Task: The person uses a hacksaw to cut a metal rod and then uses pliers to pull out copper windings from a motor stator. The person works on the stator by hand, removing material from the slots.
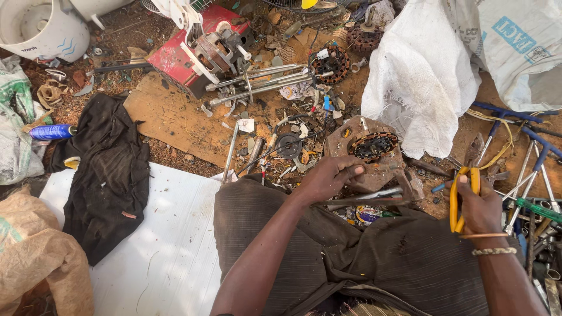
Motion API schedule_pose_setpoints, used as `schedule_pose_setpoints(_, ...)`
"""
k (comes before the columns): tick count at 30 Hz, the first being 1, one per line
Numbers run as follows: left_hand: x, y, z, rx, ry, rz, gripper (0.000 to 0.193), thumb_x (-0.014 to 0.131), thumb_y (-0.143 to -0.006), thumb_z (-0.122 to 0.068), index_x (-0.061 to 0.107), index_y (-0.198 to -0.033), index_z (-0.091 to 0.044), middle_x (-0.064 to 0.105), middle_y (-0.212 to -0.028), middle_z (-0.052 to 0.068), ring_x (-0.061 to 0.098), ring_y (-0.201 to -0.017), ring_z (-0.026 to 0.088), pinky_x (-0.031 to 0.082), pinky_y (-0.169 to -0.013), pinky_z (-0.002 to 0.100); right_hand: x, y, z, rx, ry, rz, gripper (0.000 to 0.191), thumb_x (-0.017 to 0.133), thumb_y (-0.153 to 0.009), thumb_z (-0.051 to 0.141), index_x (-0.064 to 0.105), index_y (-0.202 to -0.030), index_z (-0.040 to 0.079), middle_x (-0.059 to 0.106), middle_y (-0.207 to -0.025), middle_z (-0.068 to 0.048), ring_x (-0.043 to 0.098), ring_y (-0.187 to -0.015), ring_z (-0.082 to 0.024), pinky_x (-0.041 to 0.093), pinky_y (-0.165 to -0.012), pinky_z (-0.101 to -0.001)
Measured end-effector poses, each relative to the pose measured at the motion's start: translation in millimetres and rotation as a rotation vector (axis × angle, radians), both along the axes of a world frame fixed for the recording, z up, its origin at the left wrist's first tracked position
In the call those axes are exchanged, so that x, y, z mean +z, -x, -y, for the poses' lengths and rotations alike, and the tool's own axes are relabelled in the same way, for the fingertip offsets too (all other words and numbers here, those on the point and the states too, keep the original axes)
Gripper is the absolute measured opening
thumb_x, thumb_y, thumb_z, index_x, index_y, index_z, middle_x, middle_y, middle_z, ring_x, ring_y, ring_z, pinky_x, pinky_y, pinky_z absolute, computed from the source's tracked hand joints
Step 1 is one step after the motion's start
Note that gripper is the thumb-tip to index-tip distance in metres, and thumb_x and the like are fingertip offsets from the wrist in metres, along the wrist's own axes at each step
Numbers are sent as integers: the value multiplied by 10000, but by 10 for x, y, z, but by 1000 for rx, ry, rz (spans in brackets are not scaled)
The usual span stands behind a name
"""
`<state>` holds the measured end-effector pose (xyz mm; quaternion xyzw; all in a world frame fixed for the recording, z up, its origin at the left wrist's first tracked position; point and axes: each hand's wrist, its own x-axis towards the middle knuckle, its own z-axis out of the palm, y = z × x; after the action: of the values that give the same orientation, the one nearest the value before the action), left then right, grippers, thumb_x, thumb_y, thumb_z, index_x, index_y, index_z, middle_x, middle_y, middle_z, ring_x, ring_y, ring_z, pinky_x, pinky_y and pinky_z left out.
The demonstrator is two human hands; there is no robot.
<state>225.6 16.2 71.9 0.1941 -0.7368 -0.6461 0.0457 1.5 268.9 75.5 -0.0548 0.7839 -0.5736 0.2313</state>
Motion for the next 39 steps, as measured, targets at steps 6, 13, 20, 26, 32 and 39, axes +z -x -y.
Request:
schedule_pose_setpoints(6, 362, 268, 2, 112, 168, -244, 282, 561, -1053, -331, 713, -1115, -101, 749, -855, 52, 703, -755, 174, 544, -726, 387, 654, -687, 52, 441, -241, -1457, 525, 788, -924, 119, 600, -1412, 75, 639, -1351, -180, 589, -1297, -291, 516, -1089, -421)
schedule_pose_setpoints(13, 1163, 960, -249, -297, 421, -108, 293, 577, -1024, -375, 741, -1108, -148, 795, -890, 55, 746, -833, 214, 555, -777, 425, 1077, -724, 53, 933, -1095, -1678, 372, 666, -937, 246, 686, -1307, 215, 710, -1015, -4, 682, -972, -168, 460, -1043, -364)
schedule_pose_setpoints(20, 1155, 714, 123, 595, 642, -524, 268, 610, -1072, -317, 721, -1196, -107, 740, -1201, 70, 708, -1154, 233, 599, -966, 390, 505, -303, -499, 286, -564, -410, 305, 579, -1070, 298, 746, -1071, 43, 660, -675, -51, 623, -565, -135, 487, -484, -391)
schedule_pose_setpoints(26, -68, 1103, 263, 378, 704, -78, 294, 569, -996, -274, 708, -1120, -47, 733, -1018, 152, 681, -951, 288, 547, -823, 458, 36, -597, -587, -76, 375, 70, 284, 572, -1072, 233, 684, -1109, -25, 428, -644, 37, 336, -494, -43, 247, -394, -215)
schedule_pose_setpoints(32, -752, 1289, -91, 278, 882, 34, 488, 387, -1108, -470, 627, -1026, -53, 671, -894, 223, 674, -821, 440, 532, -805, 551, -200, -856, -349, -158, 325, 261, 348, 548, -1074, 237, 697, -1112, -75, 348, -594, 47, 262, -458, -36, 189, -389, -231)
schedule_pose_setpoints(39, -600, 1230, -120, 297, 822, 45, 482, 391, -1082, -458, 602, -1024, -29, 667, -898, 229, 684, -771, 430, 522, -650, 560, -248, -832, -484, -98, 329, 328, 368, 549, -1048, 258, 682, -1135, -75, 338, -593, 46, 247, -439, -27, 175, -373, -235)
